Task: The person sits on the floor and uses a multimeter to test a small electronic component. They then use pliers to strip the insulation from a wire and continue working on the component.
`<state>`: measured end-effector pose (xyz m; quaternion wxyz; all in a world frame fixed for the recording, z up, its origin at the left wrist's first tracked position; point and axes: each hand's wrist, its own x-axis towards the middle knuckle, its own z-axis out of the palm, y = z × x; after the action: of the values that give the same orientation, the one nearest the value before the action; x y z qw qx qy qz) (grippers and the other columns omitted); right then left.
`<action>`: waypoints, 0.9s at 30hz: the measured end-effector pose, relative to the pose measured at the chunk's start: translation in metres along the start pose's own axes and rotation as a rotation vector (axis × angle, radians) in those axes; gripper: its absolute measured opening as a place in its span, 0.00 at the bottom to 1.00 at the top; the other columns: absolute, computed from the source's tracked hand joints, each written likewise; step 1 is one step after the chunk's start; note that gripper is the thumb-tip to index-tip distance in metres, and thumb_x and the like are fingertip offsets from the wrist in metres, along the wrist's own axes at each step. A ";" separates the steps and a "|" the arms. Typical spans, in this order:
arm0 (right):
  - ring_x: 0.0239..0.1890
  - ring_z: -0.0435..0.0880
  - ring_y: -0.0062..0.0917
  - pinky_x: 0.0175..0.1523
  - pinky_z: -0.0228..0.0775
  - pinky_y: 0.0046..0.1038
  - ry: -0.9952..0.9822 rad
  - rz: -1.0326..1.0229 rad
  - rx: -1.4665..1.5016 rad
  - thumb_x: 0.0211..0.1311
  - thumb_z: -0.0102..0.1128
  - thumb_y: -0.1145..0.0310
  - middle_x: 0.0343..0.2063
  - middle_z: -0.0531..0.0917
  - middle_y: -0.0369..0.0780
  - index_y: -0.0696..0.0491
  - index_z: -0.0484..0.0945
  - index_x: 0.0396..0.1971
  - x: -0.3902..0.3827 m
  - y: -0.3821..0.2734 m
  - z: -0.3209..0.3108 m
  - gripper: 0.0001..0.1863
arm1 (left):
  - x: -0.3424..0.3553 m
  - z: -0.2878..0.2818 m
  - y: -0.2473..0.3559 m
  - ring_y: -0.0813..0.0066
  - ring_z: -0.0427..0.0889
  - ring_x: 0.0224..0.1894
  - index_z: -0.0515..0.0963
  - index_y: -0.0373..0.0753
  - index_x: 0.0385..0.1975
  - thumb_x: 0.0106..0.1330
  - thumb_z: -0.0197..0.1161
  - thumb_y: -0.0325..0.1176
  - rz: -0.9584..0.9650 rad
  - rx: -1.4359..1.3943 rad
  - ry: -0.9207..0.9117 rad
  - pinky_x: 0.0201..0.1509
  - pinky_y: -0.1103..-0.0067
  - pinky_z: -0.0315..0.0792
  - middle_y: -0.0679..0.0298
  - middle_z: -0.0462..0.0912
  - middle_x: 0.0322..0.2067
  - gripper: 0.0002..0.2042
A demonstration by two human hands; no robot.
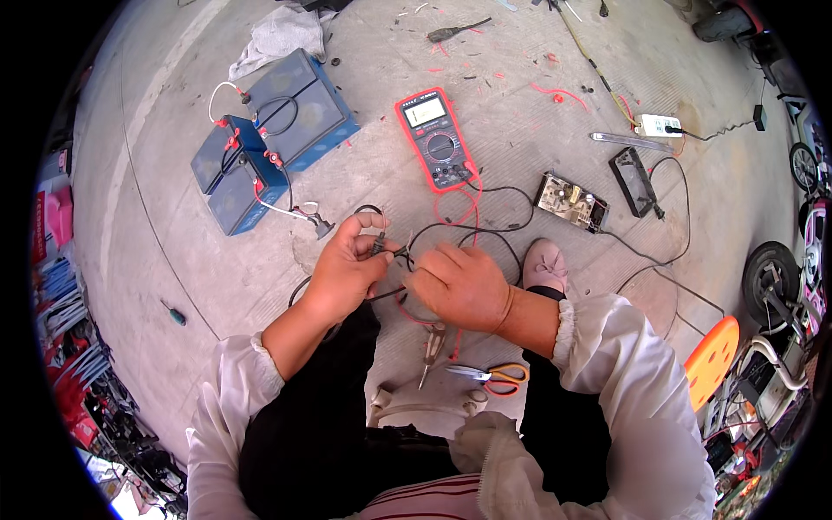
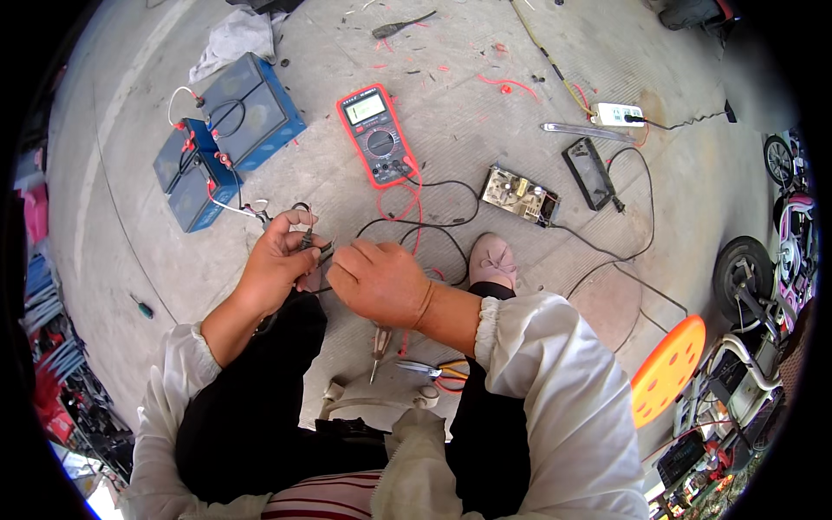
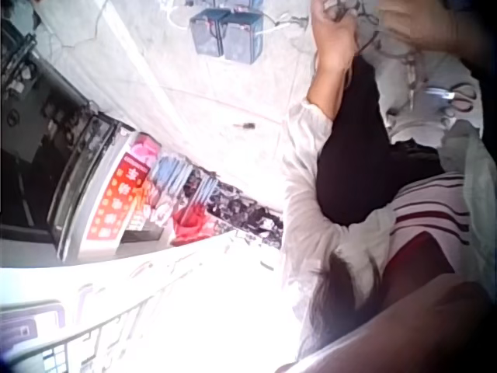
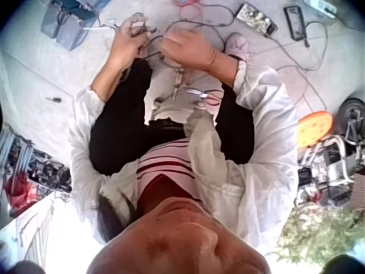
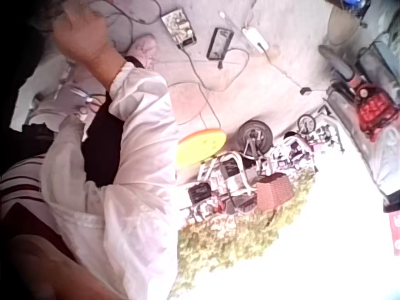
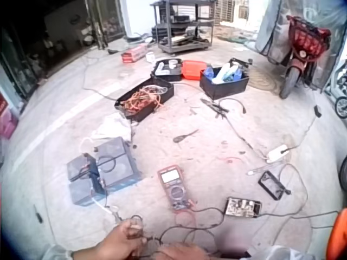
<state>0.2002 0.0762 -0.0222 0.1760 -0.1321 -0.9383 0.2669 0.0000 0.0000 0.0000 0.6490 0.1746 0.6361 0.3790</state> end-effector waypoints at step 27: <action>0.27 0.77 0.32 0.36 0.70 0.30 0.237 0.846 0.530 0.61 0.59 0.73 0.27 0.80 0.43 0.58 0.77 0.34 -0.093 0.096 -0.010 0.05 | -0.013 -0.034 -0.003 0.83 0.75 0.27 0.66 0.42 0.53 0.61 0.58 0.15 0.019 -0.270 -0.149 0.20 0.88 0.63 0.62 0.80 0.37 0.22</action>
<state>0.3031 0.1279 -0.0913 0.1851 -0.4805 -0.6764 0.5267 -0.0310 -0.0201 0.0031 0.7084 0.1192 0.5278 0.4532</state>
